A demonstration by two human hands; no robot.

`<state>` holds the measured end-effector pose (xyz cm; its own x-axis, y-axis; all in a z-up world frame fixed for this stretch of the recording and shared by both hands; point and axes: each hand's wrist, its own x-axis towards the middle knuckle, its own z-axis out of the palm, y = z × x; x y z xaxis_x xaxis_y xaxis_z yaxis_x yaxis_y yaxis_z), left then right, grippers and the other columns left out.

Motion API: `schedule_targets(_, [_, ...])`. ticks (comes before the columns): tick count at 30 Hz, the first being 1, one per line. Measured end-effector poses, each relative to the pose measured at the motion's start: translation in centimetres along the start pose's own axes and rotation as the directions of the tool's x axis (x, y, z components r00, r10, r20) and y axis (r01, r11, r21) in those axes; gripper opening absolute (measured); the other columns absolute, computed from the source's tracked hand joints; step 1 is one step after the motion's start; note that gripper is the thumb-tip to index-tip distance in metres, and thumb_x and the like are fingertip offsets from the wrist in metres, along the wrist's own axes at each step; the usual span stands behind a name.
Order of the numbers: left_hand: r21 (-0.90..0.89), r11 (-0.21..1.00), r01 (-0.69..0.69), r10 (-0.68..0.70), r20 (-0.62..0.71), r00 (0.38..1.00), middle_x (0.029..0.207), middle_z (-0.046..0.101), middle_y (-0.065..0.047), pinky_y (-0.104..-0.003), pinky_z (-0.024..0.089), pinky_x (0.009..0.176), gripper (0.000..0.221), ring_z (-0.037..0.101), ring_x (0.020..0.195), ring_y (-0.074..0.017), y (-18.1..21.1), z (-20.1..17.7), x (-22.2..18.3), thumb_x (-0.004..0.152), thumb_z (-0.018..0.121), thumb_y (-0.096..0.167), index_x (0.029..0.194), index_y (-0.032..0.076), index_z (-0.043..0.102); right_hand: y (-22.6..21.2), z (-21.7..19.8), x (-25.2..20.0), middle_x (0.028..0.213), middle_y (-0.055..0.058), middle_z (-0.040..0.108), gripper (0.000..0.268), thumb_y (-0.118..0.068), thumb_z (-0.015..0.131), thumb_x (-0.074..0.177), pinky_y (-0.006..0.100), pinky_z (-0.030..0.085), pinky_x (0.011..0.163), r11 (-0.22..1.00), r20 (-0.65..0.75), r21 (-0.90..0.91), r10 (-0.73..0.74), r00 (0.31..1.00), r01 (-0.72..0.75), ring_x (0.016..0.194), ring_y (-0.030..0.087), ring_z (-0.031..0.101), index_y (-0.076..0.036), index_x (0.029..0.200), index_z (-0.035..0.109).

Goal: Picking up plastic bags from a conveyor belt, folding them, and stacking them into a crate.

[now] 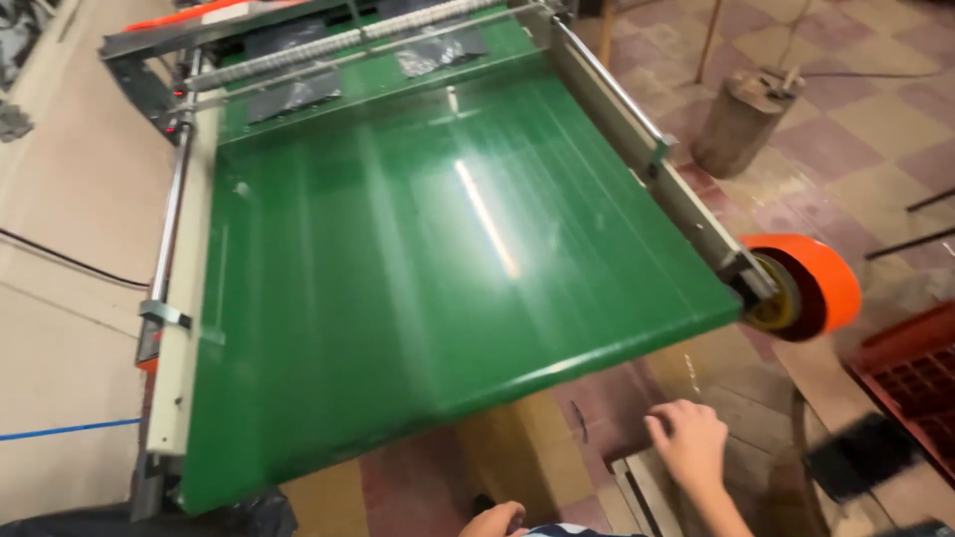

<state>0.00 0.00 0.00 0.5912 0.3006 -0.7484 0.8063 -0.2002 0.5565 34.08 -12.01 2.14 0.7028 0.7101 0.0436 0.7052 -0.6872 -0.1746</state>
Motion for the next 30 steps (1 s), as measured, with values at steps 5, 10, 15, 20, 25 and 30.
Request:
schedule_targets(5, [0.083, 0.996, -0.030, 0.046, -0.193, 0.980, 0.135, 0.056, 0.001, -0.036, 0.041, 0.099, 0.048, 0.054, 0.120, -0.0206, -4.1, -4.6, -1.2, 0.090, 0.049, 0.049, 0.132, 0.026, 0.051, -9.8, 3.2, 2.0, 0.093, -0.015, 0.068, 0.015, -0.047, 0.063, 0.080, 0.044, 0.045, 0.085, 0.949, -0.050, 0.224, -0.214, 0.975, 0.220, 0.105, 0.020, 0.059, -0.036, 0.085, 0.073])
schedule_targets(10, [0.193, 0.959, -0.208, 0.277, -0.479, 0.833, 0.134, 0.058, 0.002, -0.044, 0.046, 0.098, 0.048, 0.055, 0.120, -0.0239, -13.2, -6.8, 1.8, 0.092, 0.059, 0.045, 0.134, 0.023, 0.053, -16.6, 4.4, 3.2, 0.092, -0.015, 0.069, 0.013, -0.042, 0.063, 0.082, 0.042, 0.041, 0.091, 0.906, -0.050, 0.309, -0.289, 0.956, 0.290, 0.105, 0.018, 0.057, -0.033, 0.085, 0.073])
schedule_targets(15, [0.168, 0.944, -0.285, 0.330, -0.511, 0.794, 0.123, 0.063, 0.003, -0.038, 0.048, 0.093, 0.053, 0.061, 0.110, -0.0197, -15.9, -10.2, 0.5, 0.087, 0.066, 0.035, 0.136, 0.024, 0.048, -20.6, 6.3, 4.1, 0.092, -0.014, 0.068, 0.013, -0.041, 0.064, 0.081, 0.041, 0.045, 0.082, 0.896, -0.177, 0.316, -0.268, 0.947, 0.312, 0.096, 0.021, 0.060, -0.033, 0.088, 0.072])
schedule_targets(20, [0.228, 0.882, -0.412, 0.461, -0.596, 0.657, 0.110, 0.068, 0.003, -0.036, 0.052, 0.083, 0.044, 0.066, 0.097, -0.0186, -12.6, -13.9, -3.4, 0.085, 0.065, 0.028, 0.128, 0.021, 0.056, -21.5, 7.1, 3.9, 0.101, -0.007, 0.066, 0.024, -0.041, 0.065, 0.082, 0.041, 0.047, 0.085, 0.920, -0.063, 0.305, -0.238, 0.969, 0.245, 0.096, 0.022, 0.061, -0.029, 0.102, 0.070])
schedule_targets(25, [0.412, 0.714, -0.566, 0.681, -0.594, 0.427, 0.100, 0.068, -0.006, -0.039, 0.050, 0.076, 0.031, 0.062, 0.085, -0.0276, -11.3, -15.7, -3.3, 0.090, 0.061, 0.020, 0.119, 0.009, 0.060, -20.6, 6.4, 4.7, 0.101, -0.004, 0.068, 0.025, -0.038, 0.066, 0.083, 0.041, 0.049, 0.080, 0.935, -0.069, 0.265, -0.227, 0.971, 0.237, 0.093, 0.024, 0.063, -0.024, 0.104, 0.071])
schedule_targets(30, [0.395, 0.768, -0.505, 0.638, -0.548, 0.542, 0.101, 0.068, -0.005, -0.041, 0.051, 0.076, 0.028, 0.063, 0.088, -0.0278, -11.7, -15.5, -2.1, 0.089, 0.062, 0.025, 0.113, 0.011, 0.063, -20.1, 4.8, 5.9, 0.099, -0.001, 0.069, 0.022, -0.031, 0.068, 0.083, 0.040, 0.049, 0.084, 0.925, -0.056, 0.326, -0.186, 0.981, 0.194, 0.093, 0.024, 0.065, -0.020, 0.102, 0.073])
